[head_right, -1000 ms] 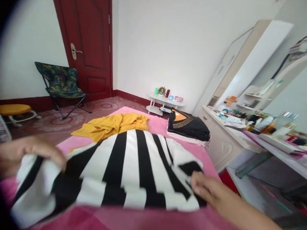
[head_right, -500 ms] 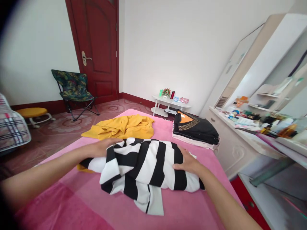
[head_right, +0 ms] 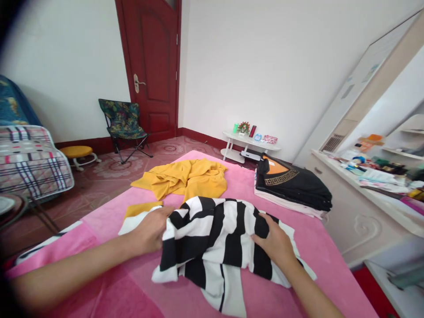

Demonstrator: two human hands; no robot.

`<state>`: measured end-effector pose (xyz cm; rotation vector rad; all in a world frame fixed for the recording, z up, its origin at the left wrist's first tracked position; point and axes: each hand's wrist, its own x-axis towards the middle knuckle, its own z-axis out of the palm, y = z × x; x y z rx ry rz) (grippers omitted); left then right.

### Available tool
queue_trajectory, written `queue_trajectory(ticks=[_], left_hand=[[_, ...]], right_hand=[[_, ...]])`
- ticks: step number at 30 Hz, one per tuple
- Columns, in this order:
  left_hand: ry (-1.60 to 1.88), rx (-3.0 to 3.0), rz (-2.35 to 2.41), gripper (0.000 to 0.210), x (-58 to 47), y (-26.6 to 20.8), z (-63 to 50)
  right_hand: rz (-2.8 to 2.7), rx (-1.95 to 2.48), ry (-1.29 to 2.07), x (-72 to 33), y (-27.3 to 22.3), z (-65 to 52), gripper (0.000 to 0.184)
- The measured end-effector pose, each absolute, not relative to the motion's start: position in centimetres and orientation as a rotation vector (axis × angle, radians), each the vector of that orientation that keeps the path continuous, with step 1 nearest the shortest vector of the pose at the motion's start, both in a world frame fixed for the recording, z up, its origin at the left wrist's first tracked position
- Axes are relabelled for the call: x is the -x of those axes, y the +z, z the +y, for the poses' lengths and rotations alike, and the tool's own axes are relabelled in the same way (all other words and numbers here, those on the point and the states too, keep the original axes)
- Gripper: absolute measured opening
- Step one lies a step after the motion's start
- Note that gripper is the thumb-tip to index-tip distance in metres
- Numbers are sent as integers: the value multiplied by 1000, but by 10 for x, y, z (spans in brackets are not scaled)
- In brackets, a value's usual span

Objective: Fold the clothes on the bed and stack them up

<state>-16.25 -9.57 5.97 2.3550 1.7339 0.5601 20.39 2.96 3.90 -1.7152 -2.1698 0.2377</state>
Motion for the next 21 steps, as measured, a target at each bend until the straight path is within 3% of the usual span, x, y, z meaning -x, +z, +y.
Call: queue_trajectory(ticks=[4,7,13,16,19,21], left_hand=[[761,-2311,1658,57,176,85,-113],[923,-2262,1657,54,199,118,-124],[1147,-2091,2264,54,251,145,-66],[858,-2108,2422,61,261,107,-21],[514,-2131,2435,57,261,51,5],[447,-2116,2500,56,257,22,11]], right_hand=[[-2312,1520,387,-196,72,26,44],[-2393,1329,291,-172,126,45,38],[-2195,1181,-354,-72,210,142,63],[-2233,1209,-283,-31,187,165,58],[-2433,1295,149,-19,129,151,49],[-2507,1331,333,-27,91,127,56]])
